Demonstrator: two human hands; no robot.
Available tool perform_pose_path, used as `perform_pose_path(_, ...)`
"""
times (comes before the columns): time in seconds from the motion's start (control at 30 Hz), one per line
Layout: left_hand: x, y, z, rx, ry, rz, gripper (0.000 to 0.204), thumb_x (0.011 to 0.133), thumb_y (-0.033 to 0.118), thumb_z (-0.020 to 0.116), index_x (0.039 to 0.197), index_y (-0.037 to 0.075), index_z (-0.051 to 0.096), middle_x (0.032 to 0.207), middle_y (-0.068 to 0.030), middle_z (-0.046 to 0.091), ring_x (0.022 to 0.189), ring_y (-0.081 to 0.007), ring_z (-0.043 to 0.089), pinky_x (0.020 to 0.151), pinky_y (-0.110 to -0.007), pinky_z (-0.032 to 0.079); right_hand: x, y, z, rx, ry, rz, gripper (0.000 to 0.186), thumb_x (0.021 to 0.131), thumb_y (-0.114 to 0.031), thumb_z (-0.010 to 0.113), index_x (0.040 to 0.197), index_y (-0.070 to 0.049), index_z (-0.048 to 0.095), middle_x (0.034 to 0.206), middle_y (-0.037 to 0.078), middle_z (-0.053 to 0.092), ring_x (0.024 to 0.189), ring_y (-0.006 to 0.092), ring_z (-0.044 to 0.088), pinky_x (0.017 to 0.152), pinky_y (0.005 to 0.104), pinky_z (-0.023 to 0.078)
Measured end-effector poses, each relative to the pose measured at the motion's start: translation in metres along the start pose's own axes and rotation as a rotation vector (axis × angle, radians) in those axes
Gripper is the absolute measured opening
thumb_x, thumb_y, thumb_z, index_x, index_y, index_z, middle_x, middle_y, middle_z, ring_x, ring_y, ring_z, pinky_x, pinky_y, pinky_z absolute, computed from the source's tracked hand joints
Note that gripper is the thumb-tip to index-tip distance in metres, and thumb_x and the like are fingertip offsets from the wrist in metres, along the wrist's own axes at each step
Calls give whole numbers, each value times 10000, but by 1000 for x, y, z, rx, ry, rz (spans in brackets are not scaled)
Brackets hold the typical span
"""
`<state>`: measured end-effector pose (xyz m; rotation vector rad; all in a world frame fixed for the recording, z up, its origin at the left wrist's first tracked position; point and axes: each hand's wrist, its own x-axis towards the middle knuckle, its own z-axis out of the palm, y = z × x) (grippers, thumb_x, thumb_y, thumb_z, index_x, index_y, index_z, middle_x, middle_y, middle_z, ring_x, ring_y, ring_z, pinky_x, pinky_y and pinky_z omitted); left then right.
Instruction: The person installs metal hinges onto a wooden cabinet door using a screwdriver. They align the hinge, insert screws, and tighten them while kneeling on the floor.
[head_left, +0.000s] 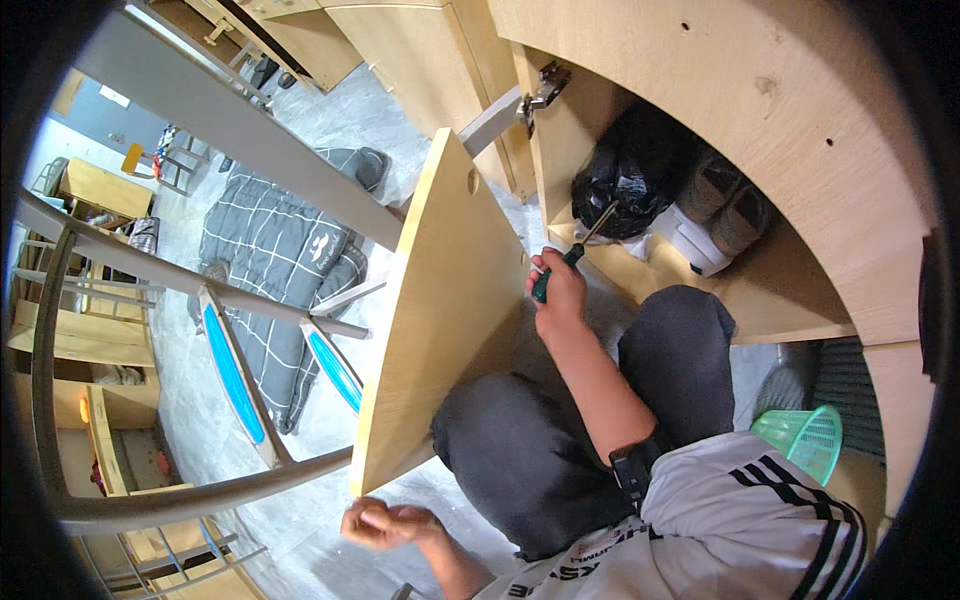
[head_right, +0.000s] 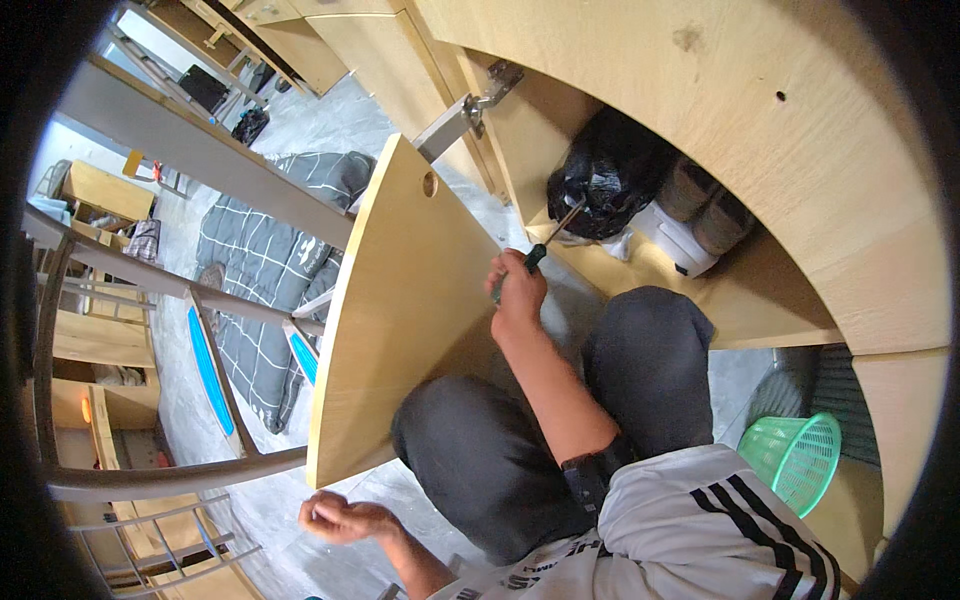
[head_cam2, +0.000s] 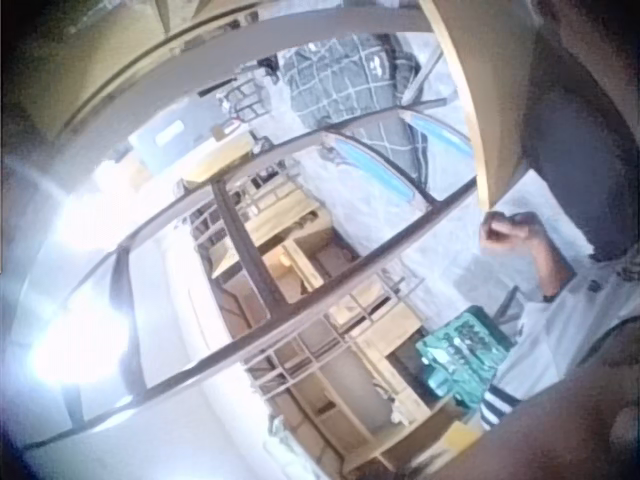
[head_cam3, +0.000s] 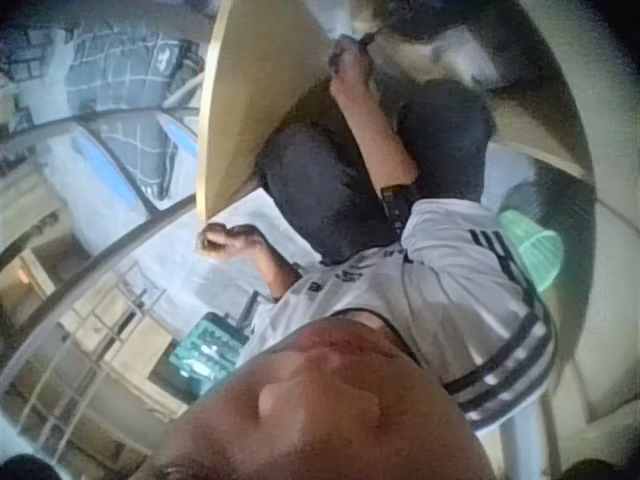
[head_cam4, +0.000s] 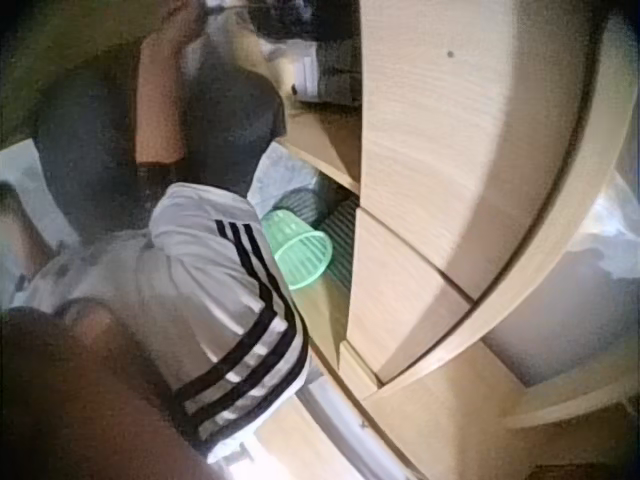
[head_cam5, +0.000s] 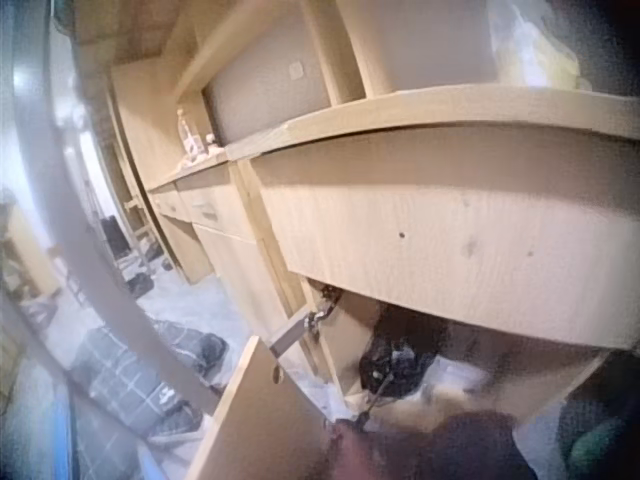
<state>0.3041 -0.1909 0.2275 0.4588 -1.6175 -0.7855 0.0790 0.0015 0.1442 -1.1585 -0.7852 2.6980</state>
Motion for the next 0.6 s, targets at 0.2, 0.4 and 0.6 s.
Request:
perform_pose_path(0.2, -21, 139, 95, -531, -551, -462, 94, 878, 84, 498, 796, 54, 463, 616, 36, 360, 531, -57, 338, 462, -201, 265, -29, -38, 10, -58, -115, -73, 112, 876, -152, 608, 869, -50, 563, 703, 23, 519, 561, 126, 484, 486, 289, 389)
perform_pose_path(0.4, -52, 160, 297, -690, -1058, -867, 167, 899, 195, 494, 891, 51, 577, 565, 47, 399, 461, -54, 359, 396, -229, 257, -38, -120, 22, -548, -213, -336, 179, 957, -240, 486, 1018, -81, 539, 785, 16, 537, 656, 101, 508, 529, 276, 406)
perform_pose_path(0.6, -73, 130, 372, -1090, -1182, -1417, 260, 879, 283, 499, 963, 42, 549, 534, 27, 370, 419, -90, 317, 370, -257, 230, -31, -165, 21, -701, -238, -609, 307, 960, -172, 505, 1241, -52, 465, 907, 60, 595, 656, 104, 529, 537, 240, 432)
